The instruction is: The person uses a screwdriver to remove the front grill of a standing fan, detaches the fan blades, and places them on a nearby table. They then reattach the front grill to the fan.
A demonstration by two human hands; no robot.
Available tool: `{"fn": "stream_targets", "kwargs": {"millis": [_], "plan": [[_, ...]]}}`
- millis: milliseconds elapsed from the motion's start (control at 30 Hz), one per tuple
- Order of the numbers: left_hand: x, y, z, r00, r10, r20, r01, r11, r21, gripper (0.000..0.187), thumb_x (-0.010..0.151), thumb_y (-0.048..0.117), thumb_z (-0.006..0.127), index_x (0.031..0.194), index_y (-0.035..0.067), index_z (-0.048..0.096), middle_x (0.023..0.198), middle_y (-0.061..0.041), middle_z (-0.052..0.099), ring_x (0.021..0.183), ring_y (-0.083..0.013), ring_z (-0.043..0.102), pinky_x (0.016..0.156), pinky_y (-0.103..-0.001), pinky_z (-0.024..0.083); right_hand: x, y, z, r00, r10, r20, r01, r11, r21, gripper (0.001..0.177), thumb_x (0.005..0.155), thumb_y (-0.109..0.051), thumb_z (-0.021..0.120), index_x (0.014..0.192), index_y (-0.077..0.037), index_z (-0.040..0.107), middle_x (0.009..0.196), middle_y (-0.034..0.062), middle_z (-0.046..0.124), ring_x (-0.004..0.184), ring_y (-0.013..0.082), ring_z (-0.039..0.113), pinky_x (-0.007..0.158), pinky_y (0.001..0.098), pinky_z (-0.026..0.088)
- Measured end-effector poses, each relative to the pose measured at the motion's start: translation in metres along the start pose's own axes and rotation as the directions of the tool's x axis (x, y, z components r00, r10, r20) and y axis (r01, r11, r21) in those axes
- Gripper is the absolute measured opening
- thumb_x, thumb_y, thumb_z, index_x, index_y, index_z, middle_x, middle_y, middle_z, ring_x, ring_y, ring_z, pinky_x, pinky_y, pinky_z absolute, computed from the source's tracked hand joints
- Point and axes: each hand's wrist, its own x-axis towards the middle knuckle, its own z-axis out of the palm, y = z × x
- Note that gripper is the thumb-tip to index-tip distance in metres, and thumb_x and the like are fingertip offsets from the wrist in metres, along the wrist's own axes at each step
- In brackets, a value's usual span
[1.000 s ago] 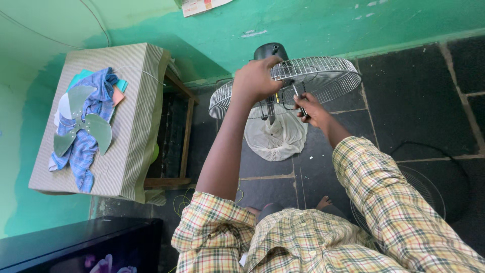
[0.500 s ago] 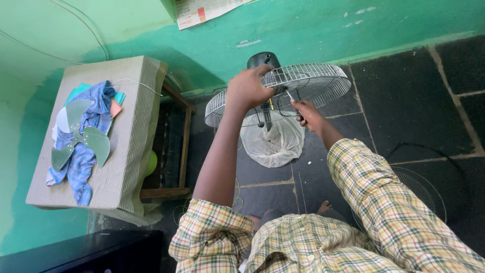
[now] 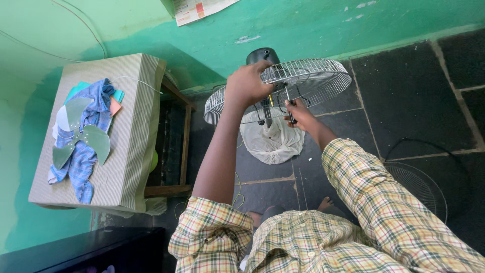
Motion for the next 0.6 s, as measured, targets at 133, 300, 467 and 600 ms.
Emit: {"fn": "stream_targets", "kwargs": {"millis": [133, 300, 467, 600], "plan": [[-0.002, 0.003, -0.001, 1.0, 0.001, -0.031, -0.002, 1.0, -0.008, 0.057, 0.068, 0.038, 0.072, 0.123, 0.024, 0.07, 0.109, -0.013, 0.075, 0.106, -0.0357, 0.068, 0.091, -0.048, 0.053, 0.019, -0.001, -0.003, 0.99, 0.133, 0.041, -0.135, 0.988, 0.071, 0.046, 0.102, -0.058, 0.045, 0.107, -0.014, 0.058, 0.079, 0.0056, 0.063, 0.065, 0.0151, 0.054, 0.054, 0.0342, 0.044], [-0.005, 0.004, -0.003, 0.999, -0.044, -0.024, 0.044, 0.999, -0.014, 0.058, 0.068, 0.039, 0.073, 0.124, 0.026, 0.07, 0.106, -0.014, 0.074, 0.106, -0.035, 0.068, 0.092, -0.048, 0.052, 0.042, 0.018, -0.016, 0.988, 0.083, 0.132, -0.103, 0.982, 0.158, 0.052, 0.102, -0.055, 0.045, 0.102, -0.007, 0.067, 0.08, 0.0035, 0.063, 0.067, 0.013, 0.056, 0.053, 0.0344, 0.049], [0.0, 0.005, -0.005, 0.999, -0.031, 0.012, 0.031, 1.0, 0.007, 0.057, 0.069, 0.041, 0.071, 0.124, 0.026, 0.07, 0.106, -0.014, 0.075, 0.103, -0.0358, 0.069, 0.089, -0.049, 0.054, 0.024, 0.022, -0.009, 0.994, -0.106, -0.012, 0.107, 0.99, 0.089, 0.035, 0.102, -0.046, 0.068, 0.104, -0.011, 0.063, 0.085, 0.0001, 0.063, 0.074, 0.0147, 0.06, 0.06, 0.0348, 0.053], [0.0, 0.004, -0.005, 1.0, -0.009, -0.008, 0.009, 1.0, 0.006, 0.057, 0.067, 0.04, 0.072, 0.122, 0.026, 0.071, 0.103, -0.014, 0.075, 0.102, -0.0359, 0.069, 0.088, -0.05, 0.054, 0.01, 0.01, 0.008, 0.992, 0.077, -0.099, -0.072, 0.996, 0.047, 0.032, 0.096, -0.047, 0.063, 0.11, -0.021, 0.053, 0.084, -0.0047, 0.06, 0.075, 0.0155, 0.067, 0.059, 0.042, 0.06]]}}
